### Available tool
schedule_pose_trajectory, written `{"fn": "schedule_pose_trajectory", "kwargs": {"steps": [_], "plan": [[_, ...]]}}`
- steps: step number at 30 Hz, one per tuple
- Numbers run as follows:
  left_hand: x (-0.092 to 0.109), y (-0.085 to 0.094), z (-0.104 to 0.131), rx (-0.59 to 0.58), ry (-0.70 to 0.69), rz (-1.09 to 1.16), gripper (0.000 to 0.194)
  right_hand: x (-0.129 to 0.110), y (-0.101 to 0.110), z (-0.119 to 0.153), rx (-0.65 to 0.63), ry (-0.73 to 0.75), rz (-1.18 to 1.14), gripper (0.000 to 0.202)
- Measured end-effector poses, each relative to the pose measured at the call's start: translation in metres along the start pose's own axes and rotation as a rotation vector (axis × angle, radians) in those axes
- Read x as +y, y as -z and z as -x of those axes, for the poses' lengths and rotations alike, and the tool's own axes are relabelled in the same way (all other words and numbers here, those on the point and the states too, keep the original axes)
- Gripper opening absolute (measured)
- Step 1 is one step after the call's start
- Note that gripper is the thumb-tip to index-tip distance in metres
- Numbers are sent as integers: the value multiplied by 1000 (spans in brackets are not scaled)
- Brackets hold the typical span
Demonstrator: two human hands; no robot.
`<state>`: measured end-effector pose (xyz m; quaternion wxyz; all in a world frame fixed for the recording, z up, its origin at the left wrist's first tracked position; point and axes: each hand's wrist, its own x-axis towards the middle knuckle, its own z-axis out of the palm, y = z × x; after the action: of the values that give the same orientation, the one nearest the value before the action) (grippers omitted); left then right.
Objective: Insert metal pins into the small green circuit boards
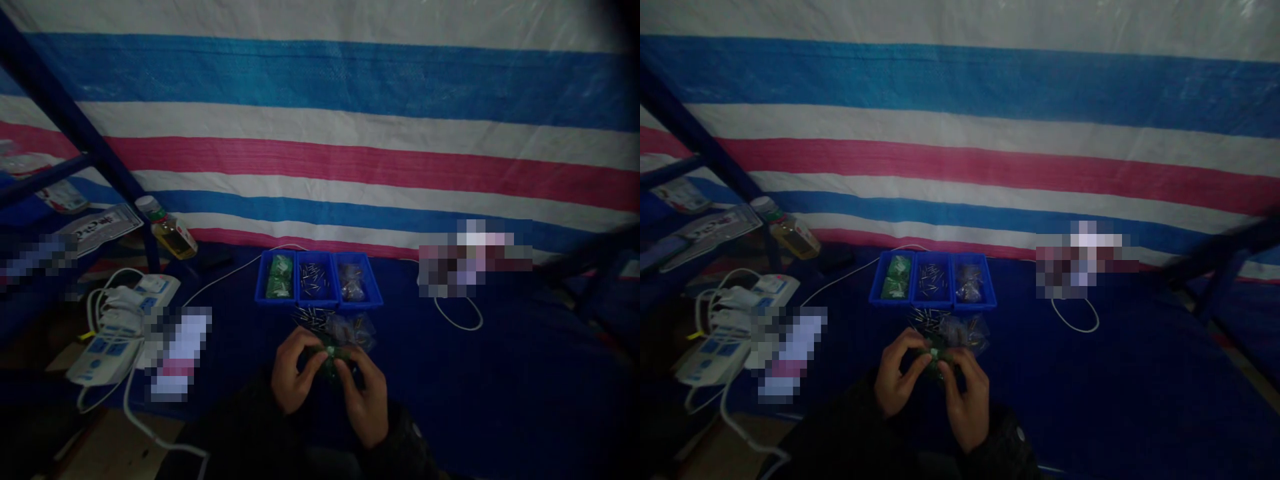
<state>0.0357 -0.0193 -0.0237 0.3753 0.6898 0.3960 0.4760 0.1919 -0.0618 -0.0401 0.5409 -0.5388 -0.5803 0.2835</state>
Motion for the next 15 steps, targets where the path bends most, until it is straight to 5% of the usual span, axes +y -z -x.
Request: {"fn": "schedule_pose_trajectory", "kwargs": {"steps": [5, 10, 15], "plan": [[-8, -2, 6, 142, -52, -51, 12, 0, -2, 2, 16, -20, 9, 12], [-8, 0, 3, 54, -39, -29, 15, 3, -4, 3, 150, 7, -16, 11], [-3, 1, -1, 41, -9, 23, 16, -2, -3, 0, 115, 51, -3, 13]]}}
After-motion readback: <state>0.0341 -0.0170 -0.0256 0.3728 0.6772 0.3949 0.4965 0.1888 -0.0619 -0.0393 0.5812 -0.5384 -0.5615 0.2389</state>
